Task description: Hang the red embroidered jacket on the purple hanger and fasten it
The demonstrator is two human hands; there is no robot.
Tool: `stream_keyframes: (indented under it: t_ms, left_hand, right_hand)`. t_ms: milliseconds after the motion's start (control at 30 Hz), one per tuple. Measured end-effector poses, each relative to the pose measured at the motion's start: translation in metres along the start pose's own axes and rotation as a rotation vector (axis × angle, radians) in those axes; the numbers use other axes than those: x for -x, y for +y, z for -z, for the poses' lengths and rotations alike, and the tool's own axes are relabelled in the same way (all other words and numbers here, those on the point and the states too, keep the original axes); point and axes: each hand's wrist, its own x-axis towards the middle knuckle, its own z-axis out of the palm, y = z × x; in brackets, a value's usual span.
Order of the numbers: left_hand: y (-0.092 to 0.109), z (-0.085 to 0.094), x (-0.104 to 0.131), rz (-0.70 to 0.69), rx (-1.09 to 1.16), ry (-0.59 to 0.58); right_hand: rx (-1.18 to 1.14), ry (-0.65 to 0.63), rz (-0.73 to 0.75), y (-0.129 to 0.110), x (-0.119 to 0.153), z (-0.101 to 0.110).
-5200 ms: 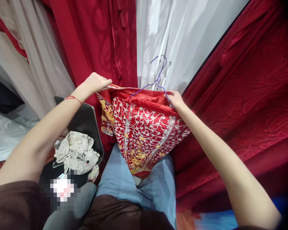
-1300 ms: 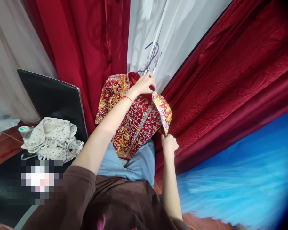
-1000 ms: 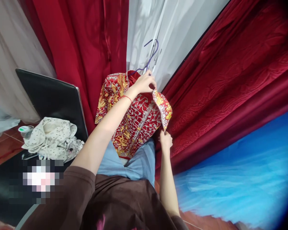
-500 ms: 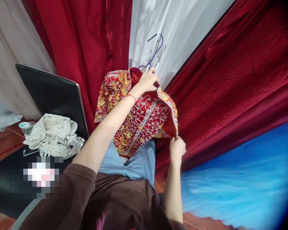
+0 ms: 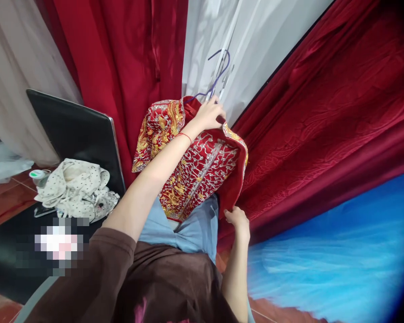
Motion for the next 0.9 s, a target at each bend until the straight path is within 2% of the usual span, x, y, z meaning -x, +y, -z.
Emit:
stream_keyframes:
  t_ms: [67,200,267,367,467,567,633,700,767,833,900]
  left_hand:
    - [0.001,-0.002,0.0,-0.005,0.001,0.019]
    - [-0.003,-0.008,0.0,-0.017,-0.007,0.059]
    - [-0.005,-0.01,-0.001,-0.026,-0.01,0.067]
    - [-0.003,-0.011,-0.002,-0.036,-0.028,0.086]
    - [0.004,-0.01,-0.005,0.015,-0.11,0.083]
    - [0.008,-0.011,-0.009,0.075,-0.156,0.069]
    - [0.006,-0.013,-0.012,0.094,-0.12,0.068]
    - [0.003,-0.016,-0.013,0.097,-0.082,0.071]
    - [0.0,-0.017,-0.011,0.073,-0.1,0.079]
    - [-0.002,-0.015,-0.007,0.026,-0.164,0.077]
    - [-0.005,-0.01,-0.003,-0.033,-0.206,0.067]
  right_hand:
    - [-0.014,0.043,0.027,-0.004,0.004,0.004]
    - [-0.105,0.434,0.028,-0.031,0.0,0.022]
    - [-0.14,0.567,0.054,-0.043,-0.007,0.038]
    - [-0.176,0.693,0.083,-0.05,-0.012,0.07]
    - [-0.193,0.844,0.098,-0.047,0.006,0.097]
    - [-0.153,0.931,0.212,-0.053,0.038,0.1]
    - [-0.092,0.914,0.344,-0.069,0.053,0.084]
    - [-0.014,0.827,0.474,-0.092,0.055,0.059]
    - [0.074,0.668,0.547,-0.115,0.044,0.031]
    - [0.146,0.484,0.543,-0.129,0.023,0.009]
    - [0.164,0.422,0.52,-0.134,0.003,0.001]
